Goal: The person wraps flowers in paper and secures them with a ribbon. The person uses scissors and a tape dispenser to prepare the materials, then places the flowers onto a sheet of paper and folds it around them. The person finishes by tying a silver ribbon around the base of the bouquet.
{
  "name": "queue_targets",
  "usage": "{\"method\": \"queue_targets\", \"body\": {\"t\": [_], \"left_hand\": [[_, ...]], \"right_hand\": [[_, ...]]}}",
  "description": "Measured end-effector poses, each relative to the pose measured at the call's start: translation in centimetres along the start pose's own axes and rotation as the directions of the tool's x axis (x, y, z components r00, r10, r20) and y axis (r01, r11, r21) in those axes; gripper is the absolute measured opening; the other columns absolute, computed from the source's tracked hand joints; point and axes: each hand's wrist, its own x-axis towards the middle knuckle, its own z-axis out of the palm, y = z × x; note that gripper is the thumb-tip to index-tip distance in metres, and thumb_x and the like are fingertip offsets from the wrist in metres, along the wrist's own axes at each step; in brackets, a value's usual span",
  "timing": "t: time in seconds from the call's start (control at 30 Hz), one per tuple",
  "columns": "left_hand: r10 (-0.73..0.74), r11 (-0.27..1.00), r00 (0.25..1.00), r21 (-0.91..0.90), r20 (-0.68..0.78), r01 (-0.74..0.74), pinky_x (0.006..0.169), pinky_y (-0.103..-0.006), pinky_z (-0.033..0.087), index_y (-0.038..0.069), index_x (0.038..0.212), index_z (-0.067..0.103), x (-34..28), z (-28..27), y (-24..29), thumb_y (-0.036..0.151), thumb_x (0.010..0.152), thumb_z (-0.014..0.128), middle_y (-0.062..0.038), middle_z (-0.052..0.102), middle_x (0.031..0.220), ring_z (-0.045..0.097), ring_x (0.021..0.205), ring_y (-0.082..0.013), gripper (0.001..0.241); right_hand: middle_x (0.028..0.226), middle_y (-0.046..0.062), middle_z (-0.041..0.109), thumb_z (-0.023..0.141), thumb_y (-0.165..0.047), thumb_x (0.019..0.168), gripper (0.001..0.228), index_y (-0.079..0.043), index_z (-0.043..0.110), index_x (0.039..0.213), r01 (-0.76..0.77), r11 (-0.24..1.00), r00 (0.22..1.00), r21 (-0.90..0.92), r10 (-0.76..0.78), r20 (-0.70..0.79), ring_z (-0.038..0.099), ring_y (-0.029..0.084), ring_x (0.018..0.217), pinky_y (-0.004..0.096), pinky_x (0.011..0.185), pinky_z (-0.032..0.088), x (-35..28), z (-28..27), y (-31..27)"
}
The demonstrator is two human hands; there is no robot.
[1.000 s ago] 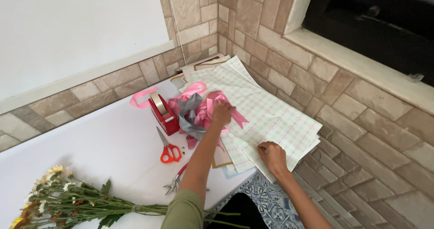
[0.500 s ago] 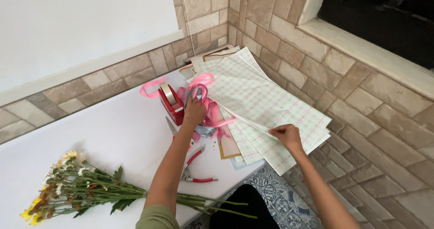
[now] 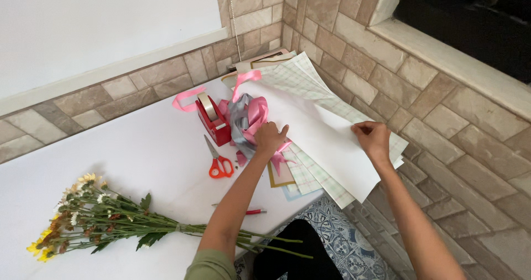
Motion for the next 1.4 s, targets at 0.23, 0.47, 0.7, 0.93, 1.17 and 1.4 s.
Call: {"method": "queue_targets", "body": {"t": [0.23, 0.47, 0.7, 0.93, 1.17, 1.4], "left_hand": [[-0.225, 0.950, 0.971, -0.206, 0.075, 0.236, 0.078, -0.0529, 0.061, 0.010, 0.098, 0.068, 3.6, 7.6, -2.0, 0.050, 0.076, 0.082, -0.009, 0.065, 0.102, 0.071, 0.103, -0.0361, 0.048], [-0.469, 0.421, 0.855, -0.795, 0.221, 0.436, 0.042, -0.0423, 0.063, -0.004, 0.081, 0.073, 4.9, 7.9, 1.6, 0.006, 0.075, 0.071, -0.022, 0.070, 0.066, 0.071, 0.049, -0.0315, 0.012], [-0.321, 0.655, 0.937, -0.682, 0.139, 0.326, 0.048, -0.0239, 0.045, 0.014, 0.061, 0.049, 2.0, -5.1, 6.1, -0.001, 0.091, 0.060, 0.000, 0.051, 0.055, 0.054, 0.051, -0.0117, 0.036], [-0.349, 0.564, 0.935, -0.784, 0.057, 0.258, 0.042, -0.0253, 0.047, 0.013, 0.066, 0.058, 0.2, -15.5, 7.4, 0.020, 0.082, 0.059, 0.000, 0.061, 0.061, 0.075, 0.055, -0.0219, 0.017], [-0.286, 0.755, 0.942, -0.647, -0.178, 0.107, 0.066, -0.0305, 0.047, 0.016, 0.079, 0.074, -2.1, -24.7, 1.2, 0.031, 0.079, 0.063, 0.003, 0.072, 0.077, 0.063, 0.074, -0.0104, 0.019], [-0.491, 0.683, 0.854, -0.685, -0.172, 0.255, 0.065, -0.0299, 0.058, 0.017, 0.071, 0.061, -11.8, -33.8, -9.7, 0.026, 0.083, 0.066, 0.004, 0.061, 0.069, 0.059, 0.071, -0.0078, 0.016]], "right_hand": [[0.089, 0.018, 0.076, 0.081, -0.012, 0.091, 0.013, -0.007, 0.081, 0.103, 0.133, 0.988, 0.985, -0.074, -0.140, -0.100, 0.074, 0.037, 0.086, 0.041, 0.071, 0.057, 2.9, -3.7, -2.0], [0.091, 0.024, 0.075, 0.079, 0.002, 0.093, 0.012, 0.000, 0.081, 0.105, 0.342, 0.907, 0.892, -0.247, -0.396, -0.219, 0.074, 0.042, 0.085, 0.042, 0.074, 0.060, 5.7, -8.4, -8.2], [0.096, 0.016, 0.079, 0.076, 0.004, 0.097, 0.011, 0.003, 0.083, 0.105, 0.511, 0.806, 0.763, -0.297, -0.585, -0.274, 0.074, 0.026, 0.082, 0.035, 0.081, 0.061, 5.8, -11.2, -10.5], [0.091, 0.011, 0.076, 0.076, 0.007, 0.103, 0.008, 0.003, 0.083, 0.103, 0.534, 0.819, 0.727, -0.210, -0.572, -0.379, 0.069, 0.017, 0.081, 0.030, 0.071, 0.056, 5.8, -15.1, -9.4], [0.093, -0.002, 0.074, 0.084, -0.003, 0.104, 0.012, -0.012, 0.077, 0.098, 0.231, 0.957, 0.923, 0.176, -0.158, -0.351, 0.069, 0.007, 0.086, 0.022, 0.078, 0.060, 5.4, -13.8, -5.3], [0.095, -0.008, 0.072, 0.086, -0.017, 0.096, 0.016, -0.019, 0.072, 0.089, -0.142, 0.921, 0.972, 0.363, 0.198, -0.123, 0.065, 0.005, 0.092, 0.027, 0.093, 0.057, -1.3, -7.4, -3.4]]}}
